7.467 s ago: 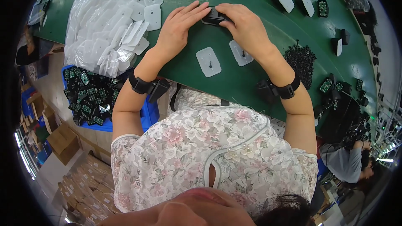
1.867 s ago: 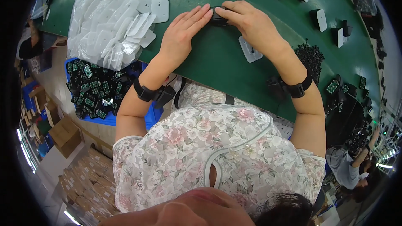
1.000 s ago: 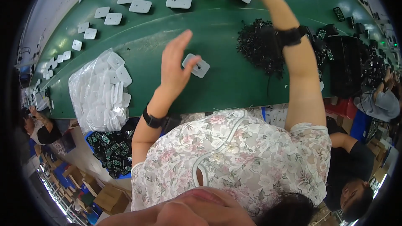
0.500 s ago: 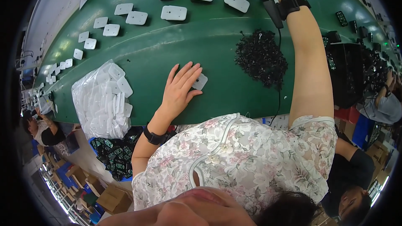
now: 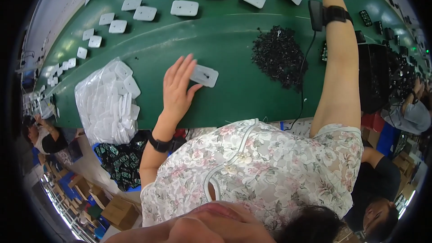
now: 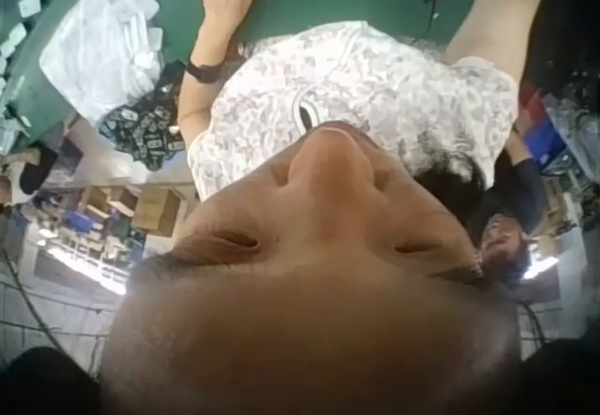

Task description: Assembling electronic components by placing circuit boards into plastic housings on an assembly line.

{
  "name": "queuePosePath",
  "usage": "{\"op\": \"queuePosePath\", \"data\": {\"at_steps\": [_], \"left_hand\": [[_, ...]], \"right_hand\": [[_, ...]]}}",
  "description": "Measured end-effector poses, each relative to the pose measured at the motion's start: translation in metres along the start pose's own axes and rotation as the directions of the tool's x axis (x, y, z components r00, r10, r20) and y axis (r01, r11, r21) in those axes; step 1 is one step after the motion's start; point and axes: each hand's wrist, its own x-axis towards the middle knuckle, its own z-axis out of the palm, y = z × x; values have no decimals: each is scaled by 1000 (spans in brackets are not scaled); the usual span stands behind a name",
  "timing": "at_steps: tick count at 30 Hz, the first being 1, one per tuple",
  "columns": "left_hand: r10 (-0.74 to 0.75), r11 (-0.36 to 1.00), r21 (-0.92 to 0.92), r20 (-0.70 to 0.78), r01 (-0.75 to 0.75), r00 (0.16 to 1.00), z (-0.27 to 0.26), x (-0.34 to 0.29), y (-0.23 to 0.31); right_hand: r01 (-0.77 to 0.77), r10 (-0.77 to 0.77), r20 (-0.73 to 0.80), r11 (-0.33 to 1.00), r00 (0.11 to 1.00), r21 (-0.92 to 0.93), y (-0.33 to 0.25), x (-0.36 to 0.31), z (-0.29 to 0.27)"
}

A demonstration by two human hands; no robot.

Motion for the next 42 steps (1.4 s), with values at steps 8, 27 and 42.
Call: {"op": "queuePosePath", "data": {"at_steps": [8,27,42], "left_hand": [[48,997,64,12,-48,999,20,-10,-24],[-184,932,-343,-180,114,966,13,-31,-40],[9,999,54,-35,-7,999,9,-38,-34]], "right_hand": [[223,-316,492,945,811,240,-136,-185,110],[710,-669,581,673,464,209,-163,-275,175],[841,-707,601,531,373,102,-164,-290,185]]}}
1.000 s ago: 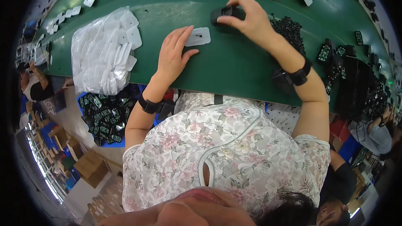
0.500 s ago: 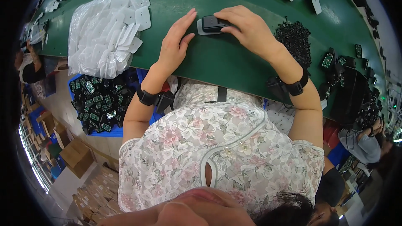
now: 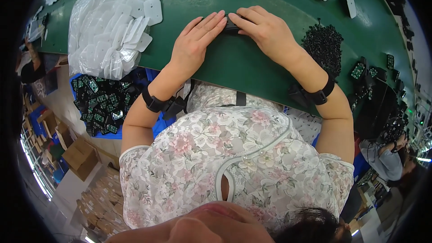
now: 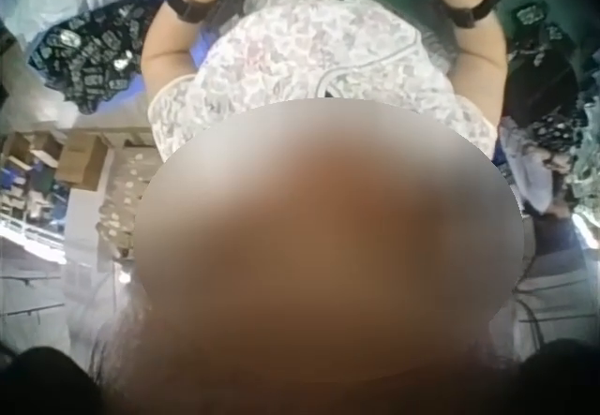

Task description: Assembling electronic components by placing circuit boards into plastic housings on an assembly line.

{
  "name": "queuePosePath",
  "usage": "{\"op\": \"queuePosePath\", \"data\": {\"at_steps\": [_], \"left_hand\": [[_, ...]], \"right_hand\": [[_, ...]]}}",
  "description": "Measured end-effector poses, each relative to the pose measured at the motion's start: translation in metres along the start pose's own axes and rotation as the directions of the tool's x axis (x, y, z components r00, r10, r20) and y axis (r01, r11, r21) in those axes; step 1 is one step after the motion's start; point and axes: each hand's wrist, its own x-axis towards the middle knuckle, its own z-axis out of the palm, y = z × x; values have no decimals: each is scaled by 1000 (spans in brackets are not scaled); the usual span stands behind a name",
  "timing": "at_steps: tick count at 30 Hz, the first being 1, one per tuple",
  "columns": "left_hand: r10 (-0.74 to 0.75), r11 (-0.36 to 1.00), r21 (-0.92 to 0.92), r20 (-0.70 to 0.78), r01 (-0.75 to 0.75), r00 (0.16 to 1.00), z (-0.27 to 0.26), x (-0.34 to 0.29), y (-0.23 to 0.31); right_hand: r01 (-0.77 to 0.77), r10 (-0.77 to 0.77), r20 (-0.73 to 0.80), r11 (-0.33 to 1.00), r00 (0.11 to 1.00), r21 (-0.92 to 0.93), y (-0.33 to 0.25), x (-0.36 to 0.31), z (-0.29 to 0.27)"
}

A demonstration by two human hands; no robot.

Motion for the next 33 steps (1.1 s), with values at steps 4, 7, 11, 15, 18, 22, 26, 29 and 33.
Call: {"op": "queuePosePath", "data": {"at_steps": [4,7,11,15,18,22,26,29,33], "left_hand": [[13,993,114,-28,-9,1000,6,4,13],[-7,979,204,-112,29,994,13,20,13],[-418,840,-381,-1,386,908,8,48,15],[-537,450,-762,185,465,823,36,63,33],[-415,478,-781,203,403,887,36,83,50],[-292,605,-746,115,276,950,41,71,45],[-241,663,-687,181,298,954,40,56,35],[-262,668,-673,187,318,947,32,51,38],[-256,698,-643,185,314,949,25,44,42]], "right_hand": [[-45,46,-40,998,998,36,4,2,0],[-466,486,139,658,863,591,22,11,-2],[-348,553,173,228,815,909,23,0,2],[-193,669,-4,221,744,956,3,-15,-10],[-167,645,-135,384,752,908,29,-31,-46],[-369,684,-311,655,660,659,106,-84,-126],[-613,827,-364,562,429,555,210,-173,-177],[-766,824,-169,566,541,305,261,-206,-184],[-878,884,82,441,461,188,261,-194,-193]]}}
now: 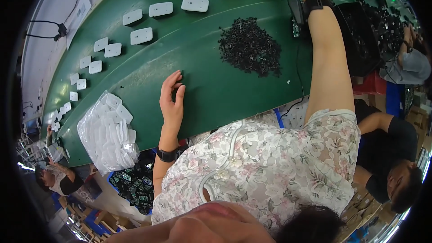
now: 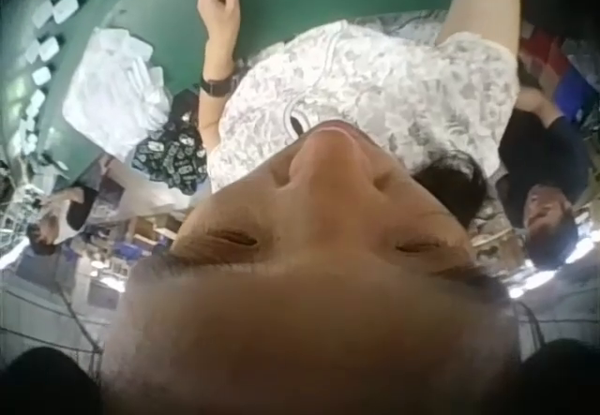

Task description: Assembling electronic components by placing circuit boards into plastic housings on an assembly line.

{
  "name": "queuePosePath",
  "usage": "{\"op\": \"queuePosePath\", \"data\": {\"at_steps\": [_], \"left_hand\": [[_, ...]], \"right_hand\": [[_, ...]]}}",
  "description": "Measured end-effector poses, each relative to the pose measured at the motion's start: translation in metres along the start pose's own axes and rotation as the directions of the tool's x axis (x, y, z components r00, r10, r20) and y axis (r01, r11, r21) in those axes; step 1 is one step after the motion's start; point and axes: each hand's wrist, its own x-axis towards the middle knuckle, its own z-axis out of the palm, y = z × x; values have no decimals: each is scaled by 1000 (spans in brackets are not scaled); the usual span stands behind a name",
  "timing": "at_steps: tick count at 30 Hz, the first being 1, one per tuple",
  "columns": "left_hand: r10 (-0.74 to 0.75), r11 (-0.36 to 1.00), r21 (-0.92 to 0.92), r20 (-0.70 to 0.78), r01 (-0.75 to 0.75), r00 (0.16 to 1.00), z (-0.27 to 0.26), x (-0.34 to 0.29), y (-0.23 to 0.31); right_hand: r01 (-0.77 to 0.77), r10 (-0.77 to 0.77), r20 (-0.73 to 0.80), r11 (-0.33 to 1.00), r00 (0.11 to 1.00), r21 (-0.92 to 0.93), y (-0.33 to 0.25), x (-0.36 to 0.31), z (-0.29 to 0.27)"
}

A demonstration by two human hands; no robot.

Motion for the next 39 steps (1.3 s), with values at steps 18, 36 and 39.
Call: {"op": "queuePosePath", "data": {"at_steps": [18,36,39], "left_hand": [[85,983,141,218,-117,972,9,23,-8],[21,951,-92,972,296,234,63,-14,34],[-11,978,-54,951,200,310,71,-21,26]], "right_hand": [[129,258,-909,941,327,313,-92,-317,70],[-448,517,-167,832,839,326,73,-301,408],[-426,431,-25,897,902,119,66,-264,416]]}}
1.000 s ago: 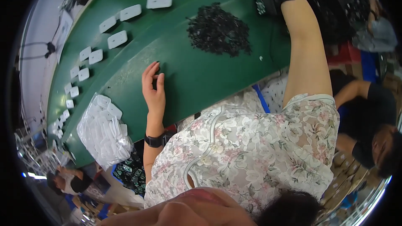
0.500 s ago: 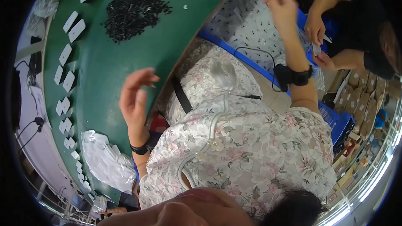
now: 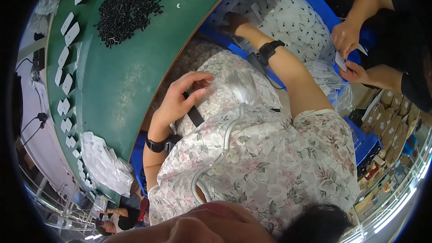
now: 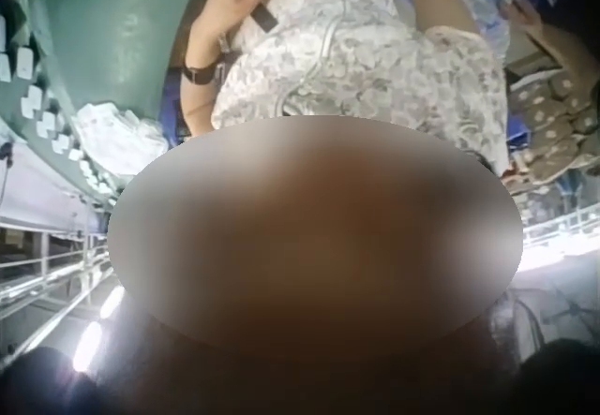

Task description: Assembling electronic components by placing circuit boards into plastic housings on an assembly line.

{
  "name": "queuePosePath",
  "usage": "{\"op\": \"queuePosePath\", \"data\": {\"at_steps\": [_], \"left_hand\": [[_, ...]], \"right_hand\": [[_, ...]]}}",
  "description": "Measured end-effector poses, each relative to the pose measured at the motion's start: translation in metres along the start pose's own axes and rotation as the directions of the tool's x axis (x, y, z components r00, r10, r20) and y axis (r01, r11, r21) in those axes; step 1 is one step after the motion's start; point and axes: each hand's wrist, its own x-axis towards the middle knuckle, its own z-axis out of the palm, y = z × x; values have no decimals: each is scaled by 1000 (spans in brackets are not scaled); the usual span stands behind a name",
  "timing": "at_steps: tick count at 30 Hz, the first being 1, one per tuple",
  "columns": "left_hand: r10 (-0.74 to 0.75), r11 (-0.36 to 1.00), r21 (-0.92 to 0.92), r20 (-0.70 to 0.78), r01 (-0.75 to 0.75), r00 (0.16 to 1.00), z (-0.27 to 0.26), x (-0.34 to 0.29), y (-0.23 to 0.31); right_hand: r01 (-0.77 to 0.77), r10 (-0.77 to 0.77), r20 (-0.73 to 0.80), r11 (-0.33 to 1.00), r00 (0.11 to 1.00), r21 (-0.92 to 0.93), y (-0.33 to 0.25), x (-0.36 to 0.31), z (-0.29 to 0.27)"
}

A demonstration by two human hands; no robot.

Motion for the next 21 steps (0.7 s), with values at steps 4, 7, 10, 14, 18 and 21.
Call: {"op": "queuePosePath", "data": {"at_steps": [4,7,10,14,18,21], "left_hand": [[-23,994,-104,-29,20,999,8,-1,-11],[-59,980,-194,-36,51,998,5,-2,-14],[-84,970,-233,-42,72,996,5,-3,-16],[-81,972,-224,-53,67,995,3,-8,-25],[-94,970,-232,-58,78,994,5,-6,-21],[-95,968,-239,-85,72,992,6,-9,-22]], "right_hand": [[-177,178,39,984,983,-30,-24,-1,0],[-254,253,49,967,966,10,-38,1,5],[-305,305,21,949,952,80,-37,5,16],[-315,314,43,949,948,22,-59,2,0],[-328,328,13,943,945,63,-46,13,20],[-255,252,51,966,966,51,-48,14,18]]}}
